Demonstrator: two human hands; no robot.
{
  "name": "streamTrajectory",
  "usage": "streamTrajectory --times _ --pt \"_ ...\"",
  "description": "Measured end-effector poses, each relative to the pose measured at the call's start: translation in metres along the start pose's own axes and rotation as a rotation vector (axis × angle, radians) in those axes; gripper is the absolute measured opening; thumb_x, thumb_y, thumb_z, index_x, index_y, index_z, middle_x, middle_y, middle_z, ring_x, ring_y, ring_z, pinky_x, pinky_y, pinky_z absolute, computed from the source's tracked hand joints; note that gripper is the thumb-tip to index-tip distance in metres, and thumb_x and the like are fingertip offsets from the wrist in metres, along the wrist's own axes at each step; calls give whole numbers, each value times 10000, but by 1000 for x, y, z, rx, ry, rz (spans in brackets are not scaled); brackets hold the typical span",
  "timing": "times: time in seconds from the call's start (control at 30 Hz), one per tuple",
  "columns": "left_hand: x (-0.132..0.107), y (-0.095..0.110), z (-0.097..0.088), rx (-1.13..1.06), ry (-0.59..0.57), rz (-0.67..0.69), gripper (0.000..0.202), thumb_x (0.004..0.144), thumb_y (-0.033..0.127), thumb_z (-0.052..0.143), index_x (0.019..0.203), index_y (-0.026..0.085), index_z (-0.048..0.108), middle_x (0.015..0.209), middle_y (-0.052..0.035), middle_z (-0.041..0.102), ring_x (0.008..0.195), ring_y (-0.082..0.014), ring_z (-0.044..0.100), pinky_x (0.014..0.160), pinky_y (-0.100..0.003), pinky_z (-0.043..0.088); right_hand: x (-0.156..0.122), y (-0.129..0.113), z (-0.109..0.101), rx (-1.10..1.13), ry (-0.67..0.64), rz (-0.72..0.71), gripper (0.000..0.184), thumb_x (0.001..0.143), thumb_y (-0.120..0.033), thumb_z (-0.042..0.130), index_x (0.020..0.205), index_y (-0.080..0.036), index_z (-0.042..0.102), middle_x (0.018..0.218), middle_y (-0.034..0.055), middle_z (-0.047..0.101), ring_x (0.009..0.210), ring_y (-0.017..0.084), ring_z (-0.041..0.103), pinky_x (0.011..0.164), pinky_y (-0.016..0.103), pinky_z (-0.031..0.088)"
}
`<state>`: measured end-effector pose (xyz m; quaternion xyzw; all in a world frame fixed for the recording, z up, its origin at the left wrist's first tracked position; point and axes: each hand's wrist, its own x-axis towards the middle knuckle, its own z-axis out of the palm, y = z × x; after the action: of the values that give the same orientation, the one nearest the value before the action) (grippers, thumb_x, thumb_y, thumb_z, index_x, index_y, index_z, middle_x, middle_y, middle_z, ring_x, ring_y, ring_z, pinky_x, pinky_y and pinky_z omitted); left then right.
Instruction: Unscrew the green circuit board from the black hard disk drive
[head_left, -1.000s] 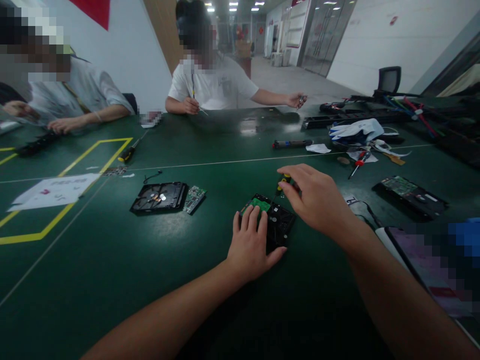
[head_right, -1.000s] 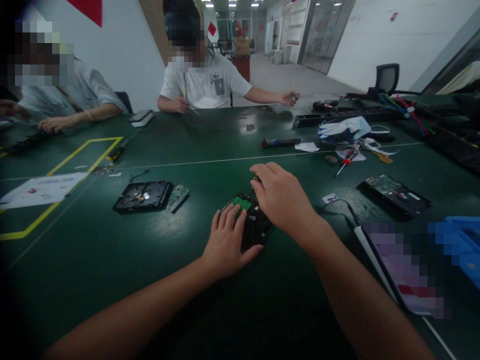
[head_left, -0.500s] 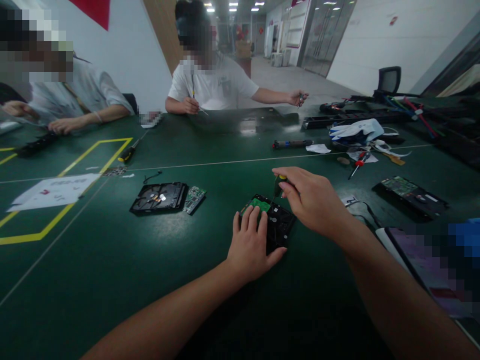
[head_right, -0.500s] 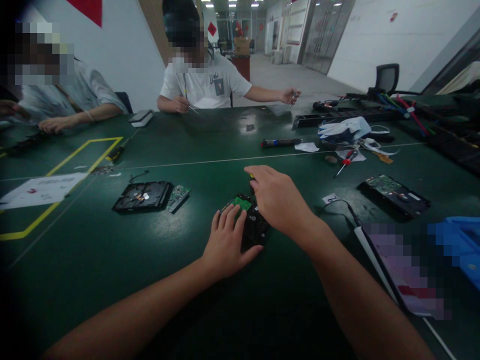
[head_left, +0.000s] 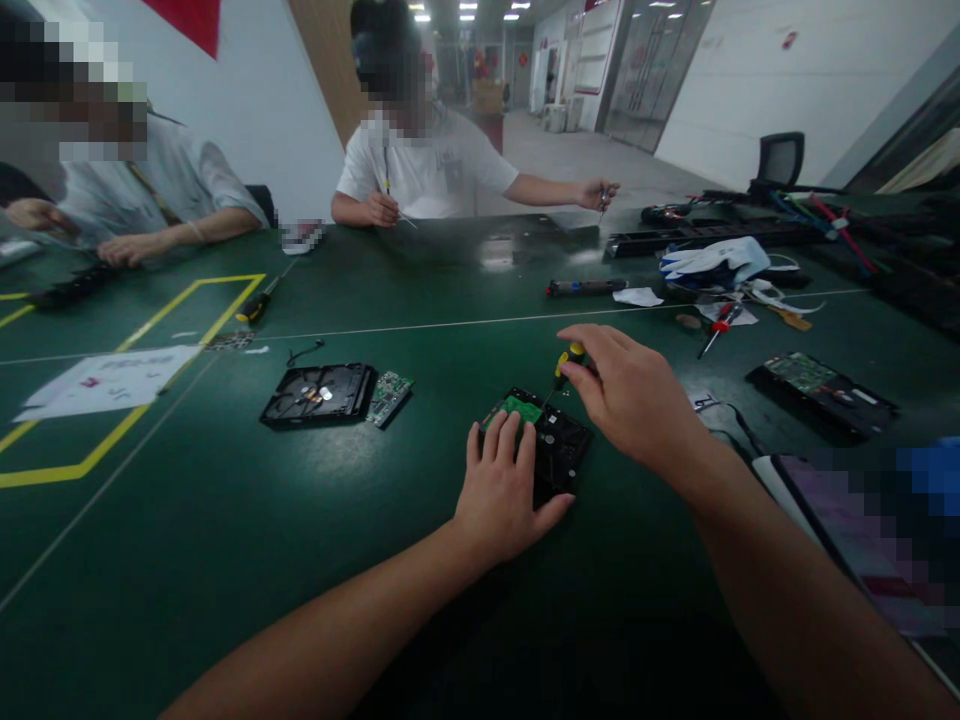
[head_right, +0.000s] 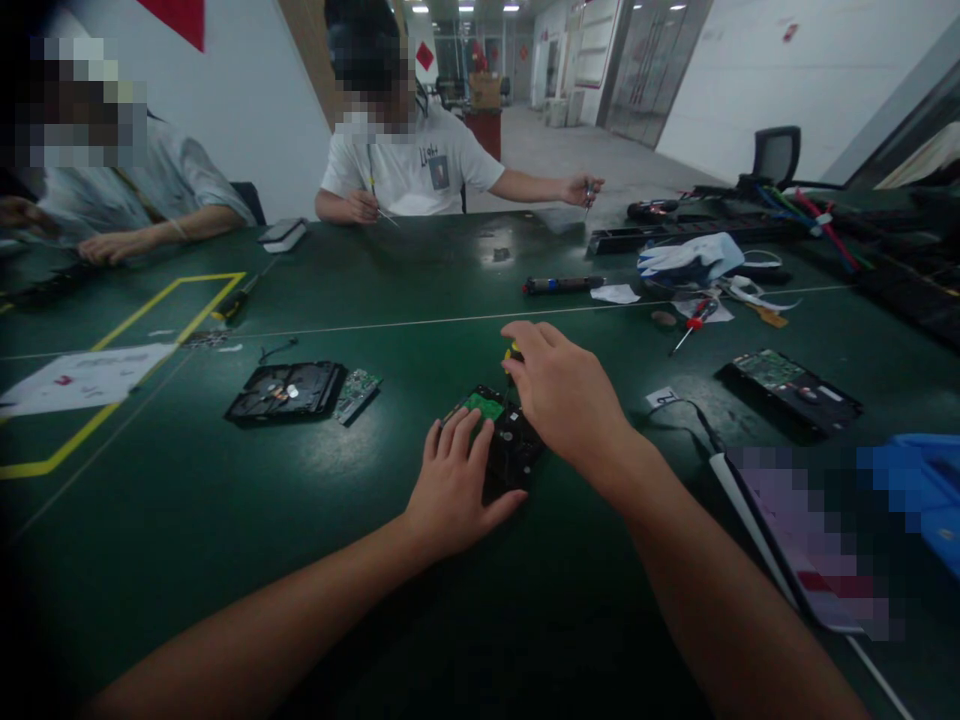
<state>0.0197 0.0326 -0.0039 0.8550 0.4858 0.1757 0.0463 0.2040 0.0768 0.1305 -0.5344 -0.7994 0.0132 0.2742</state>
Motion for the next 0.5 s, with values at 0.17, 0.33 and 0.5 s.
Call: streamTrajectory --times 0.17,0.33,0.5 --pt "0 0 -1 8 -2 4 925 908 734 580 1558 92 432 1624 -257 406 1548 -441 301 1272 -692 183 -1 -2 0 36 7 -40 243 989 -171 531 1205 -168 644 1153 145 723 1022 283 686 928 430 509" --pt "-1 0 1 -2 7 2 914 900 737 593 1556 119 436 1627 -239 408 1548 -438 299 1270 -695 191 -1 -3 -1 -70 16 20 152 1006 -283 584 1090 -177 654 1035 123 707 848 259 655 791 404 495" --pt "0 0 1 -5 10 -1 910 894 739 600 1554 134 439 1621 -231 416 1546 -437 306 1274 -693 187 -2 -1 -3 -89 -4 19 165 1001 -348 637 1051 -195 674 995 103 728 830 262 670 771 403 497"
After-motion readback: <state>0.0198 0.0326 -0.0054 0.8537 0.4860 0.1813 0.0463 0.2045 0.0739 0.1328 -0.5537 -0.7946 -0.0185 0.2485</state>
